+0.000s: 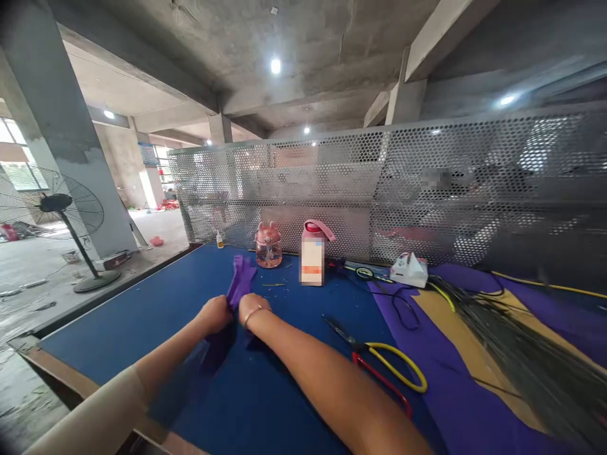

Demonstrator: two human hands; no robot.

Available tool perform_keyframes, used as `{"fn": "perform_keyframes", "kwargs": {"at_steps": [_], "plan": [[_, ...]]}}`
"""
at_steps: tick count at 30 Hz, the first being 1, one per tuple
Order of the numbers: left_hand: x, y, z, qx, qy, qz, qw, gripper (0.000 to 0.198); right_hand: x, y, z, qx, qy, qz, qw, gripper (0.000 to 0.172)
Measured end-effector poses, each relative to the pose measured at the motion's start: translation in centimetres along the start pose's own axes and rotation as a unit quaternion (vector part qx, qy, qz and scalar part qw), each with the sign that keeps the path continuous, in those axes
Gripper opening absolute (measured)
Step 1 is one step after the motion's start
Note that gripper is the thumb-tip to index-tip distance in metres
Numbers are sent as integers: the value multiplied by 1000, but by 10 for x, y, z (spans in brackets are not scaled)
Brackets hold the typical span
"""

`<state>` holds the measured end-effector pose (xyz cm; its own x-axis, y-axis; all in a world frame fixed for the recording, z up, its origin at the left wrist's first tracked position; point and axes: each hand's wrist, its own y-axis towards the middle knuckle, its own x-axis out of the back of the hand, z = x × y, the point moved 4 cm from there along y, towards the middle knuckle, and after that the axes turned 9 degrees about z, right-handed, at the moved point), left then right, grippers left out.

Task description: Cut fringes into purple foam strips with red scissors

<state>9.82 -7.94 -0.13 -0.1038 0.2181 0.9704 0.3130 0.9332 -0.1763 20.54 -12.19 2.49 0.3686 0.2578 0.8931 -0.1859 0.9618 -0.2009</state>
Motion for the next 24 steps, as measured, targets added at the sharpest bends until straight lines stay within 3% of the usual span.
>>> {"fn": "perform_keyframes", "kwargs": {"at_steps": [2,6,8,10,12,16,19,21,23,24], "plan": [[-12,-7,-47,-52,-17,6,998,24,-4,-43,-32,-43,15,-17,999,21],[-36,-24,-142,-151,-58,29,986,32,-16,-138,-90,-109,54,-54,991,30],[-43,-35,-173,-192,-74,42,978,36,-21,-174,-106,-110,124,-88,982,37],[-46,-45,-186,-226,-83,52,969,41,-25,-197,-115,-82,220,-120,965,45],[-45,-50,-180,-244,-82,51,965,46,-28,-207,-122,-54,326,-125,936,45],[-33,-45,-131,-171,-85,20,981,57,-34,-207,-130,-62,506,-75,857,33],[-22,-37,-91,-119,-218,-42,968,35,-36,-195,-124,-86,573,-33,814,26],[-20,-34,-70,-68,-351,-89,930,32,-32,-178,-113,-65,572,-37,817,26],[-23,-33,-61,-37,-425,-86,900,37,-23,-158,-100,-25,498,-80,863,28],[-24,-33,-62,-38,-420,-64,905,37,-17,-150,-93,-13,430,-100,897,29]]}}
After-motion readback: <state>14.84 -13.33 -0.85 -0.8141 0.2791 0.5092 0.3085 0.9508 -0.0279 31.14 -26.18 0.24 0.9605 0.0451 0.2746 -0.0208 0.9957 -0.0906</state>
